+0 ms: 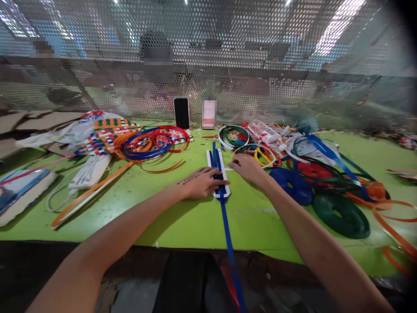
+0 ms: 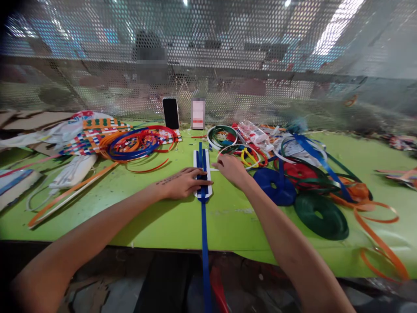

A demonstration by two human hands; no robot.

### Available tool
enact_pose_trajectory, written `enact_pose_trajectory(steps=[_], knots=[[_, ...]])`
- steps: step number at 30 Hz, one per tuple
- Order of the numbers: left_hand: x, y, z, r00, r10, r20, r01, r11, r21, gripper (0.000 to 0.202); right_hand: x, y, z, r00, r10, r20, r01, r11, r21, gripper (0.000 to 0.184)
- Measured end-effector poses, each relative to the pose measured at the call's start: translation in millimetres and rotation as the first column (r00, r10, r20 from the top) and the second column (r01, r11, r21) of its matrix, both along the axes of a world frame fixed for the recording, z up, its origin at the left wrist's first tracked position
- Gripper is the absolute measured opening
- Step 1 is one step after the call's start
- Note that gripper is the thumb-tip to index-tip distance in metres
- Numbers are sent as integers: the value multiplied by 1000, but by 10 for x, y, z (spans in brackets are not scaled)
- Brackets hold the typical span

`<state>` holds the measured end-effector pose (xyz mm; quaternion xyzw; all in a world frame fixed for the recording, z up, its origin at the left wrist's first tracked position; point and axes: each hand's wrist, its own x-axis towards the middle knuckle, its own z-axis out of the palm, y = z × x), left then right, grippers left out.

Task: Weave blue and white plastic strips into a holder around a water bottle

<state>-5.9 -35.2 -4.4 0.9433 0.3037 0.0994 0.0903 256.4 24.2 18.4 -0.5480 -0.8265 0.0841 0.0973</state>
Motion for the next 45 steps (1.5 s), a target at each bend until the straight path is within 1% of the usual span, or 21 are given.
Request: enact_pose_trajectory(steps=[3,5,9,13,19,27,30,33,34,36,39,42,45], knots=[[-3,-11,24,1000,2,-2,-2,1000,-15,47,-3,24,-59,993,18,-119,-30,995,-98,25],[-6,-13,27,1000,4,-2,-4,1000,-19,48,-13,26,-96,987,20,-158,-40,992,-123,23],[-12,-13,21,1000,3,-1,-3,1000,-16,47,-30,18,-159,976,10,-217,-35,993,-113,19],[-6,-31,55,1000,-2,-13,2,1000,4,47,-34,5,-209,957,-14,-288,-14,996,-92,18],[37,-104,122,993,55,-106,-51,998,41,51,-71,-22,-236,951,-71,-301,46,995,-91,22],[88,-191,154,980,98,-175,-80,991,107,53,-104,-77,-175,950,-78,-301,50,994,-100,22],[88,-202,157,977,103,-185,-82,990,114,53,-103,-83,-179,946,-55,-320,30,996,-82,17],[85,-210,151,977,105,-184,-83,989,124,53,-113,-88,-202,925,56,-376,-75,997,-36,7],[84,-212,148,978,106,-181,-83,988,127,53,-120,-91,-210,913,102,-395,-121,992,-25,8],[85,-216,142,979,105,-176,-82,988,133,53,-135,-99,-224,890,176,-420,-199,980,-12,20],[90,-221,132,981,104,-166,-82,987,138,52,-155,-117,-224,889,230,-395,-253,967,-6,37],[100,-225,121,981,112,-157,-90,986,138,50,-171,-137,-201,928,265,-261,-277,961,-10,49],[112,-229,110,977,148,-152,-129,983,127,52,-192,-152,-186,949,293,-118,-294,956,7,56]])
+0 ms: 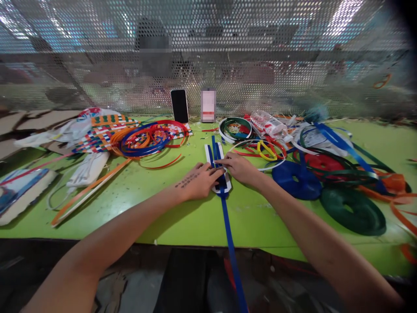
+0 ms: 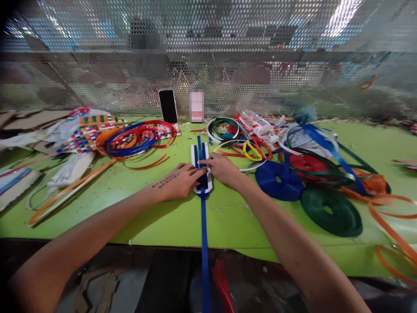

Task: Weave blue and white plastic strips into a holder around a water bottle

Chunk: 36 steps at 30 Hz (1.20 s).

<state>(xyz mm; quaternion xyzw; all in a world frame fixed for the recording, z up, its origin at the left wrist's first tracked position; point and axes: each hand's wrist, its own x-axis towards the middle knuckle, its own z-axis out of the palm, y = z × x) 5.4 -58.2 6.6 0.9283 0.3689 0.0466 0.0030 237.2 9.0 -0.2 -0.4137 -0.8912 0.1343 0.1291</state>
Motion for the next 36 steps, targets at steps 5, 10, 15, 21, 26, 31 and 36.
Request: enact_pose_trajectory(steps=[5,10,15,21,26,31,36], knots=[[18,-13,-26,1000,7,12,-8,1000,27,45,-28,1,-49,1000,-6,27,4,998,60,52],[27,-31,-45,997,24,69,-27,999,42,43,-35,-4,-73,998,-17,64,11,994,106,48],[14,-53,-30,994,100,44,-104,990,96,53,-50,-31,-51,996,-20,85,10,992,123,47],[-3,-88,-20,984,177,8,-177,973,149,56,-52,-28,-78,997,-21,71,12,991,137,49],[-22,-98,-15,977,212,0,-210,967,144,61,-40,-13,-96,999,-10,38,5,993,117,51],[-25,-98,-10,977,215,-8,-211,966,152,61,-29,-25,-94,1000,-14,27,11,994,109,46],[-13,-100,-19,978,209,-10,-205,965,163,59,-34,-27,-109,997,-16,72,5,988,152,46]])
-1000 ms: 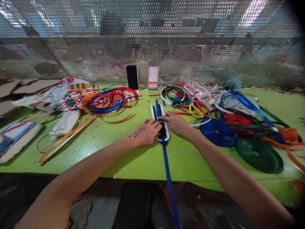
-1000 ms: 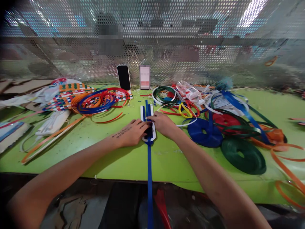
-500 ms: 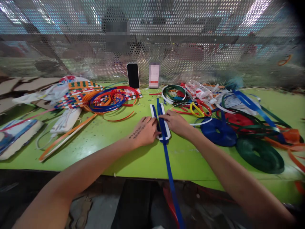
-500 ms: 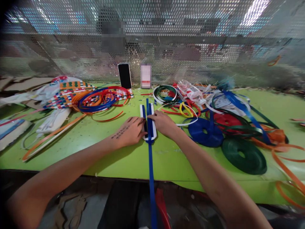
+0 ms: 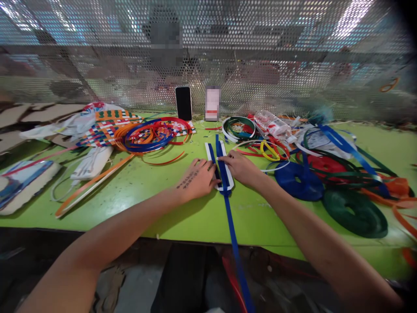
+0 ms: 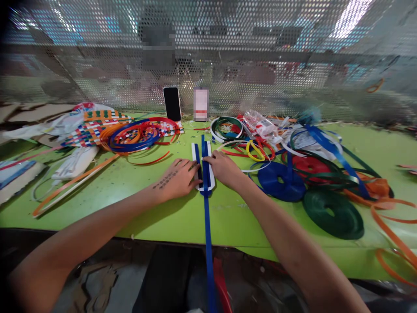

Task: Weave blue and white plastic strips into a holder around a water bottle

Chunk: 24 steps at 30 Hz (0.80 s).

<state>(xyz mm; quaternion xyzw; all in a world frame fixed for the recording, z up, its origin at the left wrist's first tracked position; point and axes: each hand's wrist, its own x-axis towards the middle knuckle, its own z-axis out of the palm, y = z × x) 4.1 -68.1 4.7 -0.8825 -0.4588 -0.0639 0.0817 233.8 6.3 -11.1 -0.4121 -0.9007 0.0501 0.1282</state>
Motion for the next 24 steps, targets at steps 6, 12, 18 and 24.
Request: enact_pose_trajectory(steps=[6,12,18,24], knots=[[-4,-8,-7,1000,7,11,-6,1000,-6,58,3,4,-14,1000,2,23,-2,1000,26,46],[14,-37,-20,1000,11,25,-11,1000,4,55,2,-15,-10,997,-12,70,9,999,45,48],[30,-46,-11,999,22,23,-22,1000,-11,55,9,17,-45,1000,12,-16,-11,1000,18,47],[20,-51,9,997,34,67,-30,997,-72,53,18,103,-108,969,6,-249,-11,1000,-20,33]])
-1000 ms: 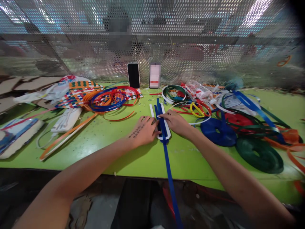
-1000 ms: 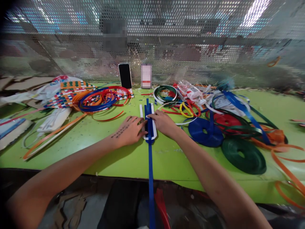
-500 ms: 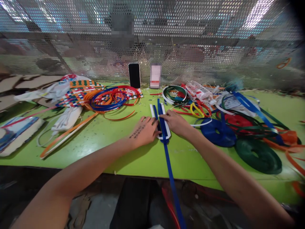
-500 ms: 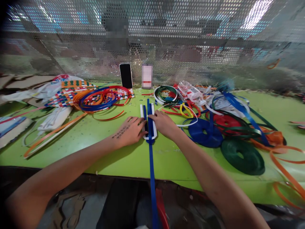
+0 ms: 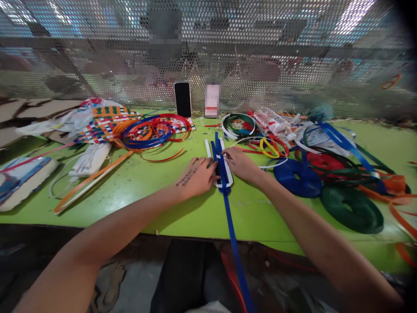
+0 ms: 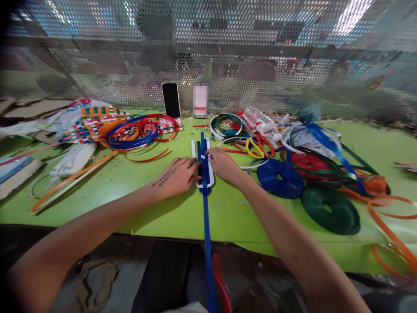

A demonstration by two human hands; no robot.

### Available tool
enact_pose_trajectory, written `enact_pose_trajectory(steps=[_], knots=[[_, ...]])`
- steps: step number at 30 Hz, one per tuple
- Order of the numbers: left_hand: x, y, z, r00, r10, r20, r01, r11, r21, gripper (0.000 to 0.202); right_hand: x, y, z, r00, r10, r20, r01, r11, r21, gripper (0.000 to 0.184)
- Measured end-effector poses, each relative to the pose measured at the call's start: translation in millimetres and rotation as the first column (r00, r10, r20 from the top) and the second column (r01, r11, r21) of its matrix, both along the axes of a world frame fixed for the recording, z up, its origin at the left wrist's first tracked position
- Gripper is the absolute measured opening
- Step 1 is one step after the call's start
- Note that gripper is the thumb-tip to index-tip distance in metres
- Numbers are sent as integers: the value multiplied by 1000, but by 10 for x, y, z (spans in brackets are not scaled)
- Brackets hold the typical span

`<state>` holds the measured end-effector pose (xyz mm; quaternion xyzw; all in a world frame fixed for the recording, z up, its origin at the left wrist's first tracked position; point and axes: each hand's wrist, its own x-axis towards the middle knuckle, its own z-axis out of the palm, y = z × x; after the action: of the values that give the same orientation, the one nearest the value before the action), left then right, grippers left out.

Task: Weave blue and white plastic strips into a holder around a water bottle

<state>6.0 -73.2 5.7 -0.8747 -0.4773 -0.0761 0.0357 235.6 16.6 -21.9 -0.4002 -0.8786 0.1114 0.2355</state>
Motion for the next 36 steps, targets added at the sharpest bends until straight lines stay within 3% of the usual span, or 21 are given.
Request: enact_pose_trajectory(steps=[4,9,13,18,24,28,30,32,34,36], knots=[[-7,17,0,995,16,97,-9,997,-72,54,22,38,-12,997,-17,-70,11,997,-79,20],[-13,35,-19,992,10,129,1,997,-83,53,52,41,21,991,-13,-134,-4,992,-128,23],[-22,32,-22,990,8,140,2,998,-70,51,106,93,13,976,-156,-150,133,979,-154,10],[-40,35,-18,991,27,130,-17,997,-74,53,176,140,1,931,-348,-109,319,923,-216,29],[-41,53,-25,995,33,92,-30,999,-38,57,26,62,9,929,-335,-155,299,929,-216,32],[-39,56,-22,995,6,104,-3,1000,-29,49,12,30,145,943,-281,-176,241,945,-221,21],[-43,56,-19,995,0,101,3,1000,-26,47,128,11,298,934,-326,-146,294,933,-205,16],[-47,57,-19,996,1,86,1,999,-32,49,333,-28,495,897,-435,-77,422,896,-139,15],[-49,59,-26,997,8,77,-4,999,-43,50,605,-82,699,767,-640,-40,641,767,20,23],[-47,61,-36,996,8,88,-4,999,-45,49,901,-123,862,645,-764,26,758,644,108,53]])
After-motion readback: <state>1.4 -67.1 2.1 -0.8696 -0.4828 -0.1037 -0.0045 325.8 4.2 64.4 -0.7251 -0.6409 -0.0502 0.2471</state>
